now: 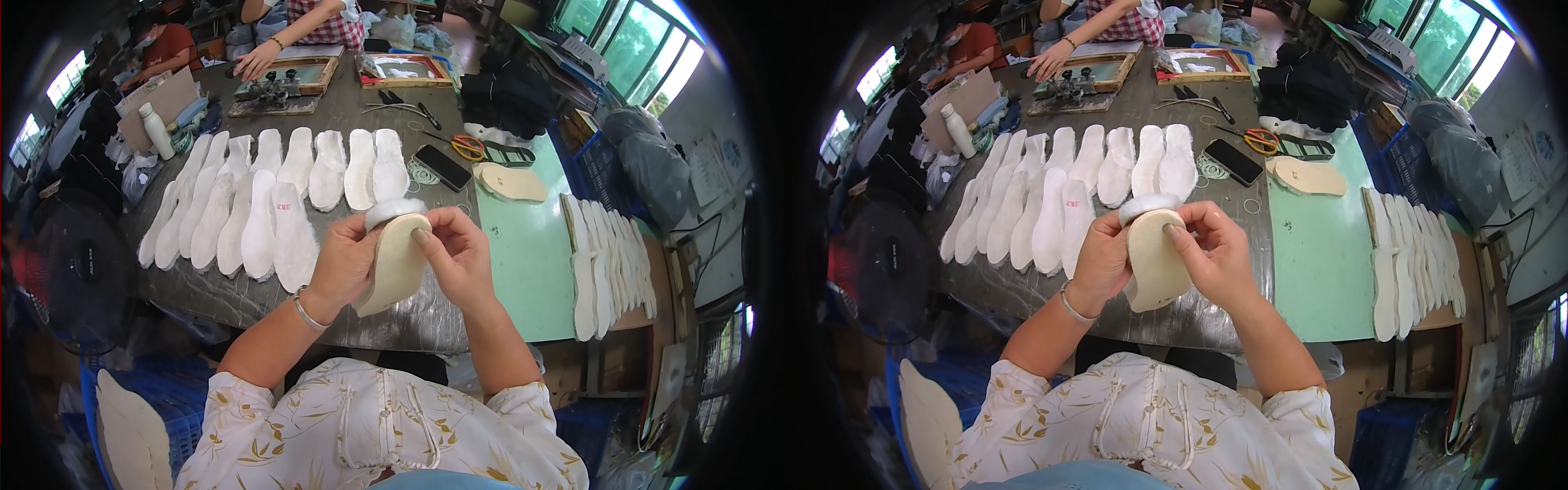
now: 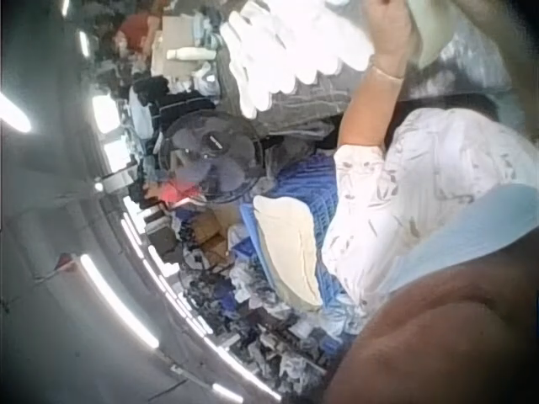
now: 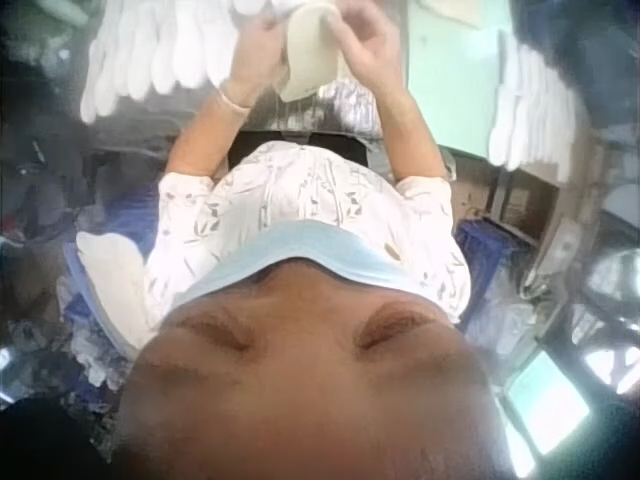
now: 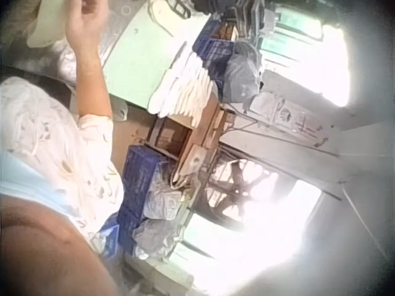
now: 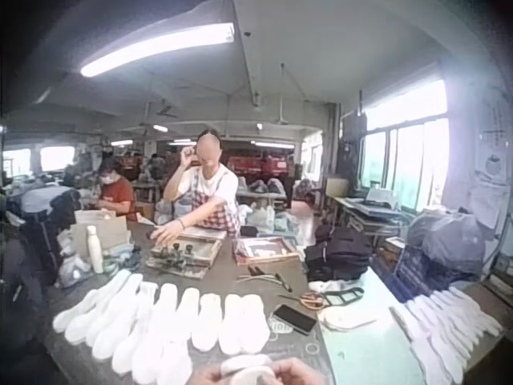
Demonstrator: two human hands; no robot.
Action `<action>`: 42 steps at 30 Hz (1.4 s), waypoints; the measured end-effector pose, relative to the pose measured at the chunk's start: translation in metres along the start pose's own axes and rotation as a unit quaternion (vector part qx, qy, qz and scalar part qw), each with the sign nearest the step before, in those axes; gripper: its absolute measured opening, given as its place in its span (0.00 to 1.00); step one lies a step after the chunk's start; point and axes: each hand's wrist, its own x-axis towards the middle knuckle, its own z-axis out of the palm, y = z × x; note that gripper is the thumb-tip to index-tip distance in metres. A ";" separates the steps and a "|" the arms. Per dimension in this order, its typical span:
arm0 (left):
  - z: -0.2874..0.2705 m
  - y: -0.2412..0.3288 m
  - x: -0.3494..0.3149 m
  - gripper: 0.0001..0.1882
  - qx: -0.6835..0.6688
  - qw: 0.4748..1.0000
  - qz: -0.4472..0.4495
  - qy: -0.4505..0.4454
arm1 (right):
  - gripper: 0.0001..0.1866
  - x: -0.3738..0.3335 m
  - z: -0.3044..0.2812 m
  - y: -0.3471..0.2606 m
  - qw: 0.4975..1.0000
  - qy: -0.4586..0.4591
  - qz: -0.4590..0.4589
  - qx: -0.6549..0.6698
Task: Inspecting and organizing furry shoe insoles on a manufacturing workbench.
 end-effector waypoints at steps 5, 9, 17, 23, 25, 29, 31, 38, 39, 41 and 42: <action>-0.009 -0.002 0.002 0.14 -0.053 0.996 -0.062 -0.028 | 0.09 0.003 0.001 -0.006 0.999 -0.018 0.032 0.004; 0.001 0.007 0.001 0.21 -0.111 0.989 -0.069 -0.076 | 0.07 0.003 0.002 -0.004 0.998 -0.028 0.037 0.051; 0.008 0.012 0.001 0.31 -0.082 0.990 -0.082 -0.085 | 0.06 0.001 -0.009 -0.002 0.993 -0.075 0.067 0.058; 0.004 0.014 0.004 0.28 -0.046 0.994 -0.058 -0.083 | 0.07 0.001 -0.008 -0.009 0.991 -0.097 0.063 0.061; 0.008 0.015 0.003 0.28 -0.032 0.995 -0.047 -0.082 | 0.07 0.004 -0.010 -0.007 0.991 -0.080 0.088 0.054; 0.004 0.010 0.003 0.28 -0.034 0.997 -0.043 -0.052 | 0.07 0.002 -0.005 -0.005 0.996 -0.045 0.068 0.041; 0.008 0.014 0.002 0.29 0.020 0.998 -0.034 -0.044 | 0.08 0.002 -0.003 -0.004 0.998 -0.019 0.058 0.010; 0.014 0.018 0.001 0.30 0.158 0.986 0.034 -0.029 | 0.08 0.002 -0.003 -0.004 0.998 -0.014 0.059 0.001; 0.015 0.018 0.000 0.30 0.155 0.987 0.033 -0.032 | 0.08 0.002 -0.004 -0.005 0.998 -0.016 0.058 -0.005; 0.015 0.018 0.001 0.29 0.141 0.989 0.026 -0.031 | 0.08 0.002 -0.007 -0.006 0.997 -0.024 0.069 0.003; 0.015 0.017 0.001 0.29 0.129 0.991 0.025 -0.027 | 0.07 0.003 -0.010 -0.007 0.997 -0.039 0.073 0.007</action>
